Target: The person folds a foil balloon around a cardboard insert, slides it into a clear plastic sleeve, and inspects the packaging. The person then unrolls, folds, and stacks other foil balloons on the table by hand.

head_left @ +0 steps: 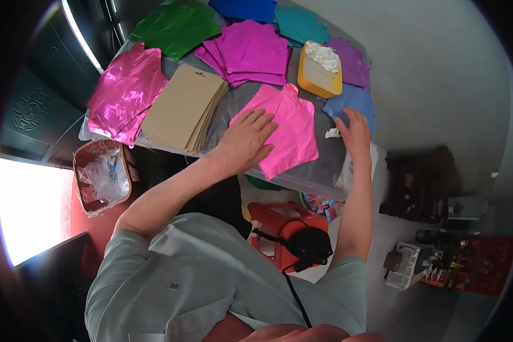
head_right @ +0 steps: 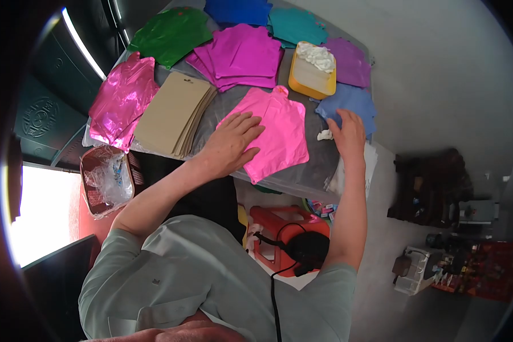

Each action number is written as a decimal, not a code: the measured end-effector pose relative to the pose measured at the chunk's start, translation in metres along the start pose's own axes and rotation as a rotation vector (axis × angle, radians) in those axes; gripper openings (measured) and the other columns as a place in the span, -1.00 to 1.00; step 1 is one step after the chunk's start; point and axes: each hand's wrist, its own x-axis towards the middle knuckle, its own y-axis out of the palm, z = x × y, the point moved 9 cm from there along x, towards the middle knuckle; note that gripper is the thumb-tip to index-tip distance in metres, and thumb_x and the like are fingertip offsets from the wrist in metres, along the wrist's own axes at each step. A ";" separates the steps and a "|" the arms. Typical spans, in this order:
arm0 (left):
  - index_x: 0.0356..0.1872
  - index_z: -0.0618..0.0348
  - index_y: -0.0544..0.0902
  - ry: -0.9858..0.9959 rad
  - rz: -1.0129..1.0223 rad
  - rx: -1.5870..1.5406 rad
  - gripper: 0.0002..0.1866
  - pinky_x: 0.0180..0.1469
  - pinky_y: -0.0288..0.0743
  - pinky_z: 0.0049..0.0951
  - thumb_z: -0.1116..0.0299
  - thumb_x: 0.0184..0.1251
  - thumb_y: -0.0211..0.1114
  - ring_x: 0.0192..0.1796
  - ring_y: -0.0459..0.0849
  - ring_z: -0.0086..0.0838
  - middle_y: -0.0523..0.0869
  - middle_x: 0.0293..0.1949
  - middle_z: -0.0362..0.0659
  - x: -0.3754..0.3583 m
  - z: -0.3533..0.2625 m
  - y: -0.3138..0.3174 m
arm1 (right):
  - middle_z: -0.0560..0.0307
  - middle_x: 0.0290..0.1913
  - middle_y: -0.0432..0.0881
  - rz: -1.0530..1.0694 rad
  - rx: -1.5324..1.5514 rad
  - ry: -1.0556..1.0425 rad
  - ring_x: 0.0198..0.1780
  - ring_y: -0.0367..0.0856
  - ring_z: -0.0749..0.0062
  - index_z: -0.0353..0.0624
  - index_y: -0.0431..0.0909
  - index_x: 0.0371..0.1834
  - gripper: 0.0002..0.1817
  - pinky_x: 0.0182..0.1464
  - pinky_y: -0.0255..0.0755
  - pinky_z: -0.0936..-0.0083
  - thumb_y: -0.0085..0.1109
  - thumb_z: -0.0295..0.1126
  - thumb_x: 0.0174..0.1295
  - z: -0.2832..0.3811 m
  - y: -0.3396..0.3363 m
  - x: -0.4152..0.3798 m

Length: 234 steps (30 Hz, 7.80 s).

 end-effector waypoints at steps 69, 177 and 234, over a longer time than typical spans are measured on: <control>0.32 0.08 0.81 0.067 0.082 0.151 -0.52 0.58 0.37 0.12 -0.02 0.67 0.27 0.47 0.60 -0.07 0.73 0.39 -0.07 0.212 -0.037 0.131 | -0.05 0.12 0.77 -1.194 0.931 0.371 0.03 0.78 0.21 -0.38 0.67 0.19 -0.56 0.10 0.73 0.15 0.17 -0.12 0.73 -0.129 -0.218 0.023; 0.04 0.28 0.80 0.360 -0.045 0.219 -0.53 0.44 0.48 -0.06 -0.02 0.55 0.42 0.25 0.72 -0.12 0.82 0.03 -0.01 0.291 -0.011 0.038 | 0.40 -0.33 0.76 0.023 0.804 0.283 -0.30 0.60 0.72 -0.20 0.88 -0.13 -0.80 -0.24 0.42 0.62 0.56 -0.27 0.51 -0.164 0.105 0.166; 0.29 0.33 0.73 -0.464 0.237 -0.502 -0.44 0.10 0.77 -0.12 0.25 0.35 0.60 -0.02 0.91 -0.07 0.92 -0.02 0.01 0.067 0.083 -0.044 | 0.47 -0.25 0.74 0.226 1.121 0.449 -0.21 0.54 0.87 -0.20 0.80 -0.10 -0.87 -0.14 0.38 0.72 0.42 -0.38 0.63 0.040 0.031 -0.017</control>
